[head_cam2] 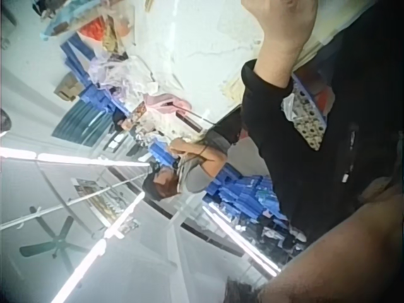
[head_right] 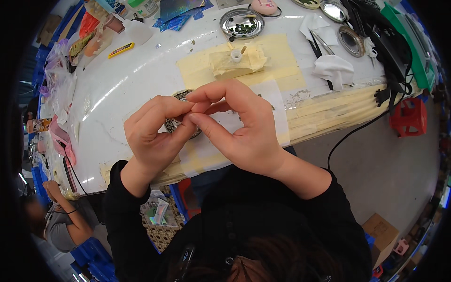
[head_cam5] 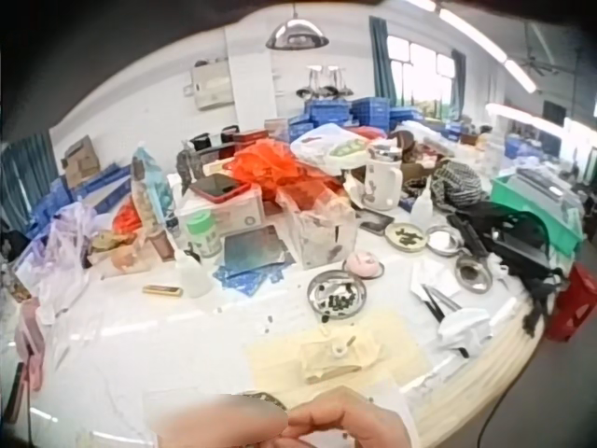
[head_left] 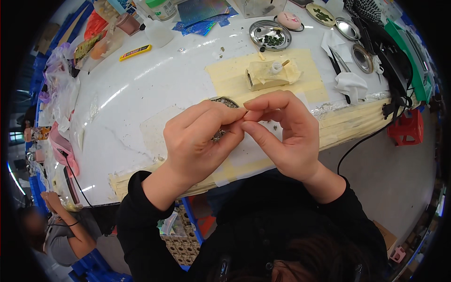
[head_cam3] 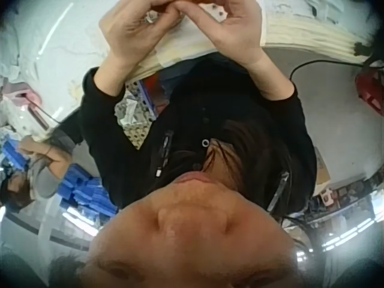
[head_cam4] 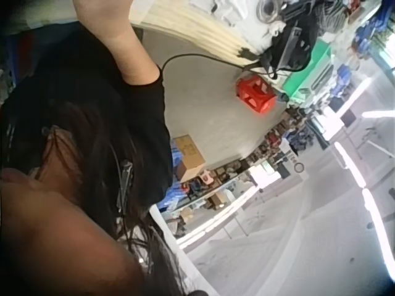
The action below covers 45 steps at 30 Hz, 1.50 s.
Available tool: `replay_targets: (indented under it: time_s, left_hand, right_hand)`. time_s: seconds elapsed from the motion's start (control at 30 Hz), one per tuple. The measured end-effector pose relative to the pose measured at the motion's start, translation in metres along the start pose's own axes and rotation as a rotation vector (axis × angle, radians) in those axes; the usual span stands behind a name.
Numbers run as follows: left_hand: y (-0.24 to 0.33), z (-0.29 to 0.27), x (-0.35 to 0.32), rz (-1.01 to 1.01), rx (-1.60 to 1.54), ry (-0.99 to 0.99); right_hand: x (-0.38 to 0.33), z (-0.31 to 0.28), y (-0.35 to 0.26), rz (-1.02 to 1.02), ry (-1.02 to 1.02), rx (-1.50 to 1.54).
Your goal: Assembling tiny decorative studs onto a base component at a workbench.
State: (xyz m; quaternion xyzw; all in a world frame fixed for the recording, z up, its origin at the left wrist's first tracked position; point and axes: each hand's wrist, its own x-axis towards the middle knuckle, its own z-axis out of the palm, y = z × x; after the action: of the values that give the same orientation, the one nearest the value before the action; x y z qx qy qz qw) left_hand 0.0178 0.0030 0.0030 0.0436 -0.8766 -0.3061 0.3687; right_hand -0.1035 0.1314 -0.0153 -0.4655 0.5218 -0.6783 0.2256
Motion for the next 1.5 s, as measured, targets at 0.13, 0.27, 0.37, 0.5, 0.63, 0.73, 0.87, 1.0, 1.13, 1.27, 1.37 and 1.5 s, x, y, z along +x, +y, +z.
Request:
replay_targets:
  time_s: [0.13,0.27,0.37,0.5,0.63,0.73,0.87,1.0,1.13,1.27,1.37,1.5]
  left_hand:
    - [0.003,-0.001,0.003,0.018,-0.018,0.013]
    - [0.003,-0.001,0.001,-0.008,-0.053,0.0]
    - [0.004,-0.001,0.004,-0.002,-0.073,0.008]
    - [0.003,0.0,0.002,-0.036,-0.042,0.026]
    - [0.003,0.0,0.001,0.013,0.003,0.038]
    - [0.003,0.0,0.001,-0.021,-0.001,0.031]
    - [0.001,0.0,0.0,-0.014,-0.009,0.009]
    - [0.004,-0.002,0.001,-0.028,-0.014,-0.017]
    - [0.004,-0.002,0.003,0.031,-0.064,-0.026]
    - [0.005,-0.003,0.002,-0.008,-0.04,-0.032]
    - [0.002,-0.002,0.002,0.017,0.023,-0.046]
    - [0.001,-0.002,0.001,0.043,0.034,-0.068]
  right_hand:
    - [0.002,-0.002,-0.001,0.097,0.017,0.114]
    - [0.002,-0.005,0.003,0.233,0.047,0.353]
    - [0.002,-0.006,0.002,0.261,0.009,0.352]
    - [-0.001,-0.001,-0.001,0.164,0.07,0.161]
    - [-0.002,0.007,-0.001,0.047,0.142,0.088]
    - [-0.002,0.006,0.002,0.001,0.145,0.049]
    - [0.002,-0.003,0.002,-0.316,0.026,-0.365]
    - [0.003,-0.003,0.0,-0.174,0.063,-0.236]
    - [0.001,-0.002,0.0,0.117,0.094,0.032]
    - [-0.001,-0.004,0.002,0.147,0.08,0.13]
    - [0.001,-0.004,0.002,0.023,0.063,-0.036]
    - [0.001,-0.007,-0.001,0.061,0.046,-0.06]
